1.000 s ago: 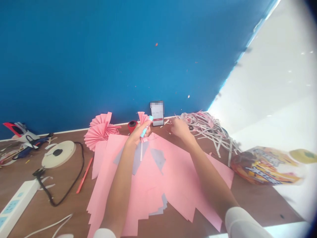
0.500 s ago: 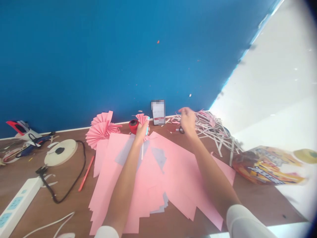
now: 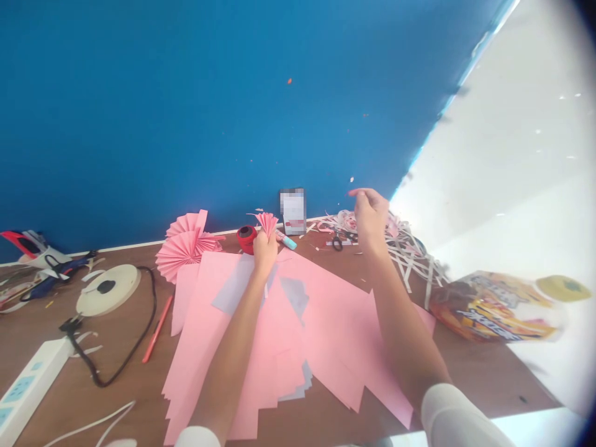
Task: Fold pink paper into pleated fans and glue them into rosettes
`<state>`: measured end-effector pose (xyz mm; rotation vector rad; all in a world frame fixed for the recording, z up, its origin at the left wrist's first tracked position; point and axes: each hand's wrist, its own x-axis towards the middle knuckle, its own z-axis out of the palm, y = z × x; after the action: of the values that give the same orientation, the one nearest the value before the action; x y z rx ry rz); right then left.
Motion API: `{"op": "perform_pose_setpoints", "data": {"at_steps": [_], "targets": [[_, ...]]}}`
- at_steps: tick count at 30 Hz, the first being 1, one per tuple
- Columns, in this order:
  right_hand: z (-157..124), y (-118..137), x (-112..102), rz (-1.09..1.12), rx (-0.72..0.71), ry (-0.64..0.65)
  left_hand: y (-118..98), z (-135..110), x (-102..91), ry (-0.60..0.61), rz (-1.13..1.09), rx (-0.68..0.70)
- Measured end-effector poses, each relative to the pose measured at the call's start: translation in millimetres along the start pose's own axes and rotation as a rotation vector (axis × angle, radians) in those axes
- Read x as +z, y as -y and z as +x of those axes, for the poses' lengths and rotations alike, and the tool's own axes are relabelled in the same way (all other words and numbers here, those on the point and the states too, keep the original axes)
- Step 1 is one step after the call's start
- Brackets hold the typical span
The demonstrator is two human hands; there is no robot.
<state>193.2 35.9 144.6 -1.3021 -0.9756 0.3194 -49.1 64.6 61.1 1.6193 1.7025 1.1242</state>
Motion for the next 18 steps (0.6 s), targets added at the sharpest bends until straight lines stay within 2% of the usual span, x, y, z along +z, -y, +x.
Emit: {"op": "perform_pose_setpoints", "data": {"at_steps": [4,7,10,14,16,18], "targets": [[-20,34,3,0.342,0.070,0.258,-21,-8,-2.0,0.073,-0.299,0.011],[-36,55,6,0.514,0.126,0.445,-39,-19,-4.4,0.296,-0.566,-0.010],[-47,61,14,0.609,0.181,0.509,-56,-29,-9.6,0.446,-0.692,0.056],[-53,59,22,0.670,0.220,0.591,-67,-35,-18.0,0.405,-0.767,0.066],[-54,61,21,0.696,0.235,0.603,-68,-36,-21.3,0.460,-0.786,0.071],[-54,66,15,0.733,0.240,0.591,-67,-36,-23.6,0.564,-0.844,0.070]]}}
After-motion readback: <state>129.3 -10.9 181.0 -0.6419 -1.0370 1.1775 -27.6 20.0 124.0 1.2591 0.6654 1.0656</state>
